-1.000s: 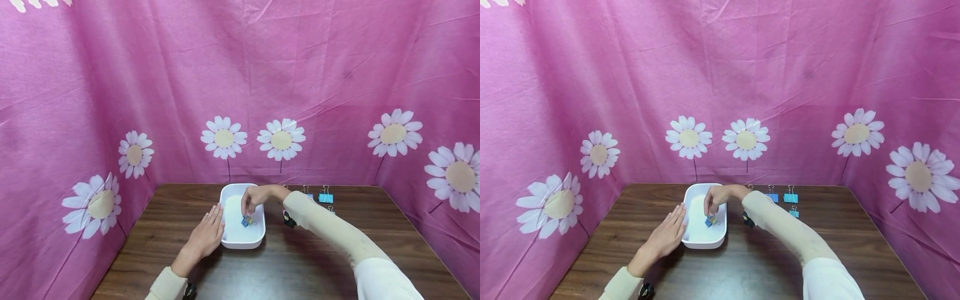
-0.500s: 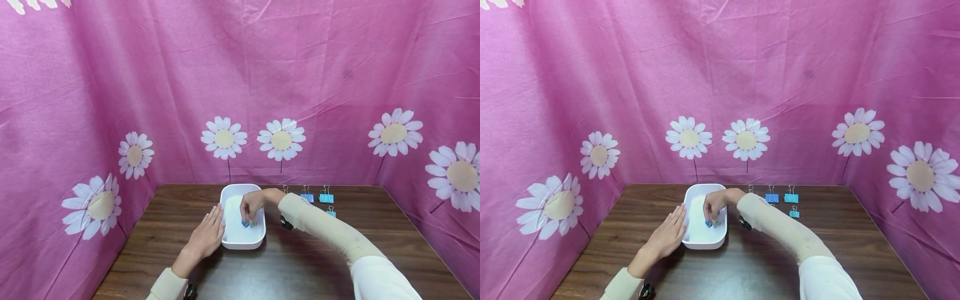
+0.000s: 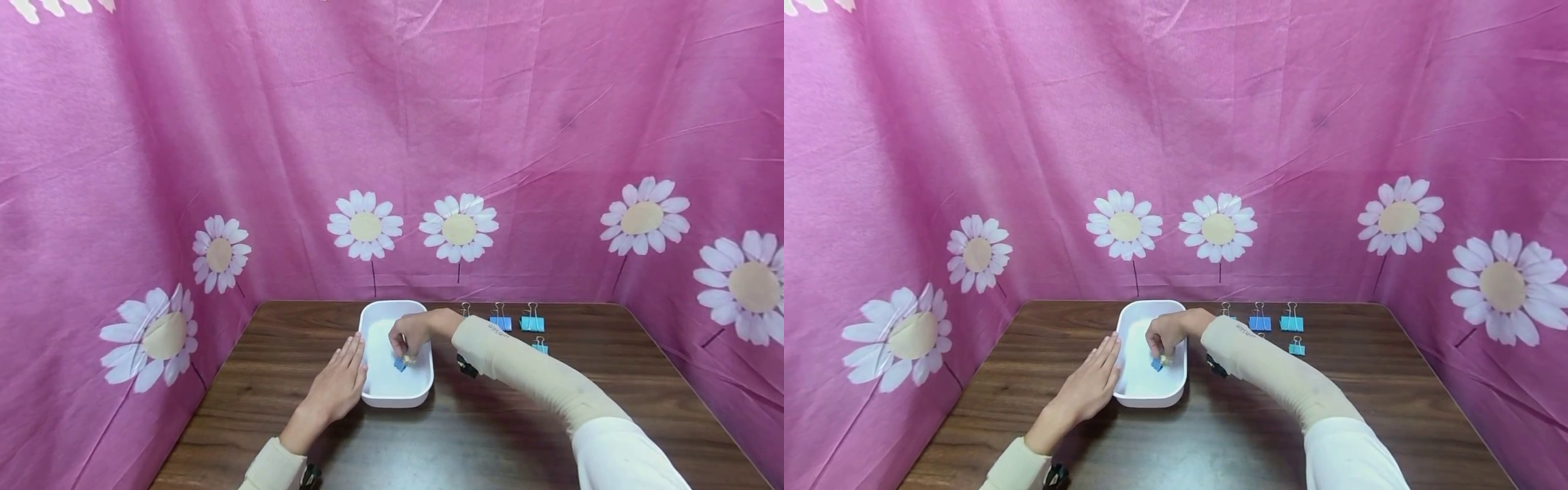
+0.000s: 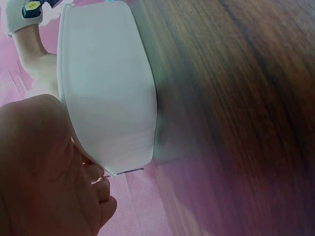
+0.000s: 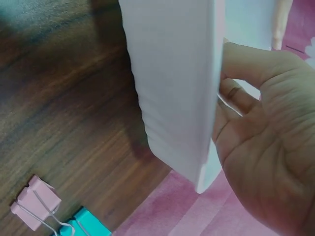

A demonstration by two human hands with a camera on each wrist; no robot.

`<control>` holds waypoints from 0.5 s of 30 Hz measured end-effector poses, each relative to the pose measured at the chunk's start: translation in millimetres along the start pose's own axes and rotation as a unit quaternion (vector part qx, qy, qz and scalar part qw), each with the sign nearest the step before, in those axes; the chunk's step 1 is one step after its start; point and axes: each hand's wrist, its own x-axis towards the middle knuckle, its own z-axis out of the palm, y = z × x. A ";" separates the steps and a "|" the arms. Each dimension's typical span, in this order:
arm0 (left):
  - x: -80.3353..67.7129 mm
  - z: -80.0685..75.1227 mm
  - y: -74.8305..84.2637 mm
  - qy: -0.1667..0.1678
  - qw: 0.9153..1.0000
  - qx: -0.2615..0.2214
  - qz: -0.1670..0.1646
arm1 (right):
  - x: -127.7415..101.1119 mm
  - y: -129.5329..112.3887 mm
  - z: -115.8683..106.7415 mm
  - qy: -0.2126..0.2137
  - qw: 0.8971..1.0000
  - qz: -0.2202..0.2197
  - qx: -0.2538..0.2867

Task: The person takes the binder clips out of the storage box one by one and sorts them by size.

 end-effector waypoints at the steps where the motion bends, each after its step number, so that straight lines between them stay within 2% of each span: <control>1: 0.0 -0.1 0.0 0.001 1.000 0.000 0.000 | -0.2 -0.8 -1.5 0.005 1.000 -0.001 -0.005; 10: 0.0 1.1 0.1 0.005 1.000 0.004 0.002 | -3.4 -6.7 -8.8 0.007 1.000 -0.004 -0.007; 15: 0.2 0.8 0.9 0.010 1.000 -0.001 0.004 | -5.2 -8.9 -10.6 0.010 0.999 0.000 -0.033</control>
